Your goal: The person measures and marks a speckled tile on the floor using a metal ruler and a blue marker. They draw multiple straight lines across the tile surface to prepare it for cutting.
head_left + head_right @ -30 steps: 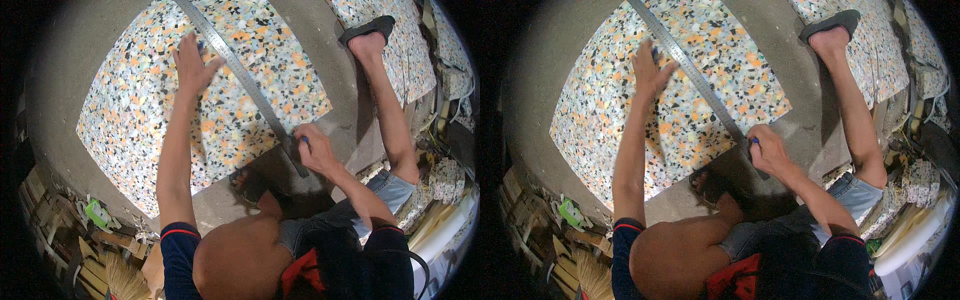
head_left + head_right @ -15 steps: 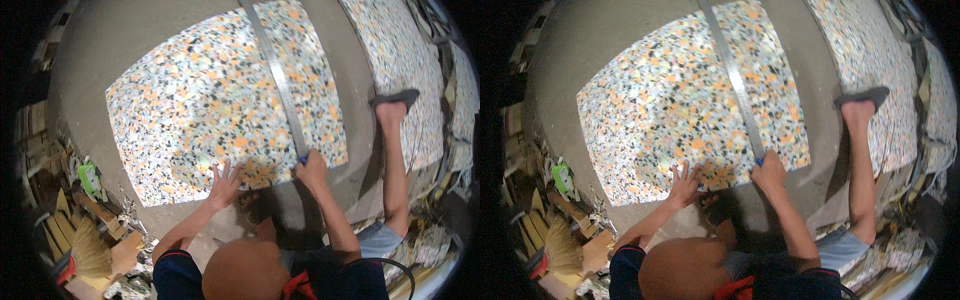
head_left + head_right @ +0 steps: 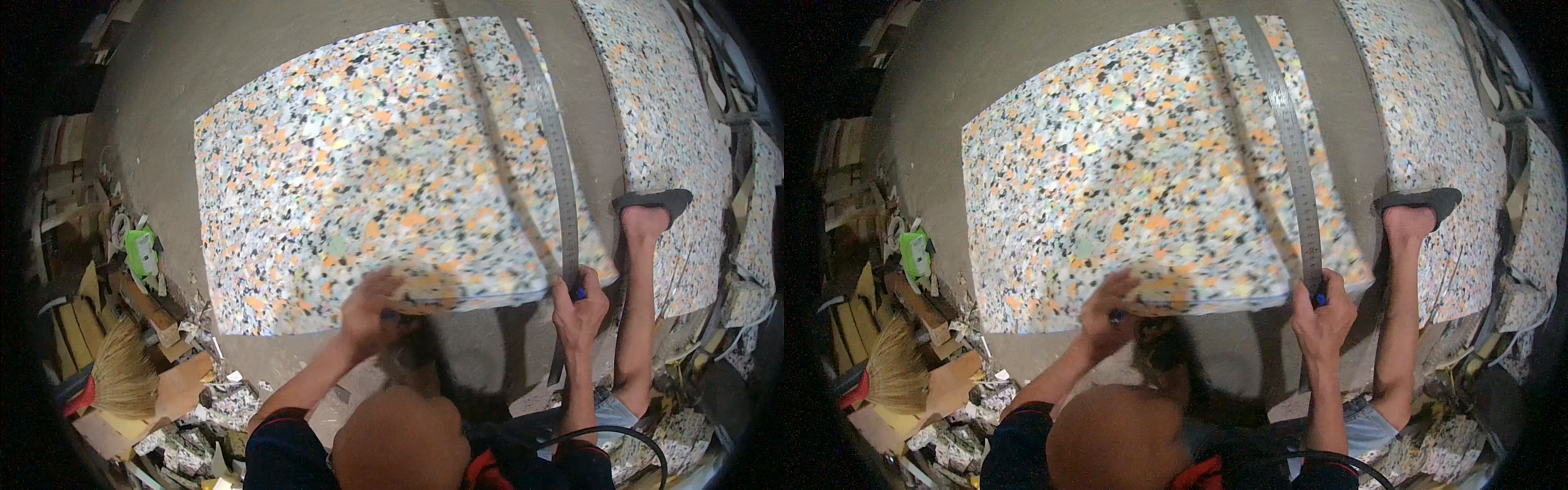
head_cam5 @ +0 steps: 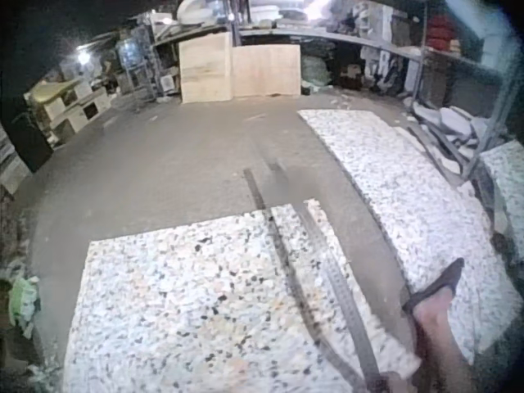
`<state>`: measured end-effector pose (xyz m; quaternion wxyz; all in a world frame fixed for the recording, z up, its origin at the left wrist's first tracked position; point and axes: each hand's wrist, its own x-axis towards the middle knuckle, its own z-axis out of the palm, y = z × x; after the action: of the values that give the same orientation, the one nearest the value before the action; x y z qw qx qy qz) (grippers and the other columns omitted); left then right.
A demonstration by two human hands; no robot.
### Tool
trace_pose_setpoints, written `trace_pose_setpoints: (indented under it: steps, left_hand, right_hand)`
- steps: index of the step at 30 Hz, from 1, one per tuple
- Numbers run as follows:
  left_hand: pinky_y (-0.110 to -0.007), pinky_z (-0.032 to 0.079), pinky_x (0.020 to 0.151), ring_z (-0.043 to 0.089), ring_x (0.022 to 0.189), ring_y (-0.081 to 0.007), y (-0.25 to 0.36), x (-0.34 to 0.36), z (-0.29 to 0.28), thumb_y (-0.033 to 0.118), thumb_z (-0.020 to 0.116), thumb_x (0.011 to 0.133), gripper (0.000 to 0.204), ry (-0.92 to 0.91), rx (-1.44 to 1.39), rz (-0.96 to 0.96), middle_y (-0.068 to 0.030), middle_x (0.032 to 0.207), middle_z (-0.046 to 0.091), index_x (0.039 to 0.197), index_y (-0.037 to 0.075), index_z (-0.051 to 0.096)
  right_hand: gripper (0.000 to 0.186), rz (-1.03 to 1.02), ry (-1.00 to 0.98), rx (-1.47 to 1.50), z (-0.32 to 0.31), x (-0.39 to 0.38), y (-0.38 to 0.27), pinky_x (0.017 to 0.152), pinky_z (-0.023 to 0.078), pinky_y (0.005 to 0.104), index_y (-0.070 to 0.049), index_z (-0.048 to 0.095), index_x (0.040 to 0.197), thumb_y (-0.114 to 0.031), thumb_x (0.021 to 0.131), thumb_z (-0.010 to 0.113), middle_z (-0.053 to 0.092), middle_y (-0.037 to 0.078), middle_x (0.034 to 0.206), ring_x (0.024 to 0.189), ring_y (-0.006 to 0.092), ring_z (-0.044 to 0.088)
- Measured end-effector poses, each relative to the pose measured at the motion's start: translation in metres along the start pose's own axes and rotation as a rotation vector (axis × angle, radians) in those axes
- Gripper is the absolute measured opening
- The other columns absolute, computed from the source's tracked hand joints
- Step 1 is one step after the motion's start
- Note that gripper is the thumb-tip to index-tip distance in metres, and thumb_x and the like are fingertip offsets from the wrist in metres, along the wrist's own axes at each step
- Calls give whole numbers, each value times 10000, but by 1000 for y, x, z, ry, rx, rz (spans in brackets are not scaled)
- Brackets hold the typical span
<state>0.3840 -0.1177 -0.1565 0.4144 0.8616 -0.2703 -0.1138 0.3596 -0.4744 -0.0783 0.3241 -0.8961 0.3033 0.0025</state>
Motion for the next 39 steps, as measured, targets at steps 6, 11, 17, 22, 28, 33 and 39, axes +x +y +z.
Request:
trace_pose_setpoints:
  steps: [6, 11, 17, 22, 28, 33, 39]
  left_hand:
    - [-632, 320, 1174, 403, 1447, -441, -16, 18, 106, 92, 753, 797, 344, -176, 204, 201, -248, 1467, 514, 1089, -27, 618]
    - [-608, 376, 1132, 523, 1317, -458, -45, 22, 114, 186, 740, 849, 480, -120, -4, 34, -294, 1353, 562, 1229, -63, 586]
    - [-520, 290, 1204, 367, 1449, -452, -135, 177, 1, 278, 731, 908, 743, 306, 66, -184, -305, 1519, 429, 1494, -37, 399]
    - [-530, 138, 1265, 251, 1526, -431, -166, 281, -26, 435, 780, 858, 973, 153, 367, -164, -306, 1588, 340, 1589, 29, 281]
    - [-598, 57, 1252, 213, 1547, -415, -171, 286, -10, 510, 769, 849, 1030, 183, 427, -61, -261, 1612, 341, 1591, 13, 255]
    - [-594, 46, 1251, 213, 1545, -422, -179, 284, -13, 530, 760, 840, 1044, 192, 423, -8, -258, 1599, 369, 1597, 22, 251]
    - [-629, 25, 1238, 219, 1540, -426, -183, 284, -13, 581, 739, 817, 1051, 176, 433, -17, -233, 1509, 503, 1556, -28, 303]
  right_hand:
    - [335, -130, -23, 36, 48, -30, -55, 660, 542, 407, 21, 671, 1104, -184, 862, 777, 691, 210, 810, 699, 338, 696]
    - [354, -165, -124, 23, 132, -29, -17, 637, 534, 448, 24, 657, 1095, -226, 871, 771, 681, 215, 813, 698, 394, 686]
    - [379, -126, -220, -108, 192, -28, 12, 631, 527, 451, 3, 638, 1158, -225, 882, 762, 678, 212, 823, 721, 389, 689]
    - [402, -205, -162, -57, 188, -31, 16, 612, 521, 440, 8, 629, 1223, -204, 900, 740, 668, 208, 834, 696, 374, 677]
    - [411, -223, -155, -79, 185, -29, 26, 578, 517, 414, 15, 628, 1249, -189, 907, 727, 671, 191, 867, 675, 339, 675]
    - [427, -277, -163, -92, 184, -32, 36, 563, 510, 412, 33, 629, 1245, -184, 895, 739, 669, 189, 854, 643, 331, 656]
    - [449, -323, -121, -60, 184, -34, 38, 534, 495, 398, 32, 612, 1284, -170, 903, 737, 667, 184, 850, 632, 301, 652]
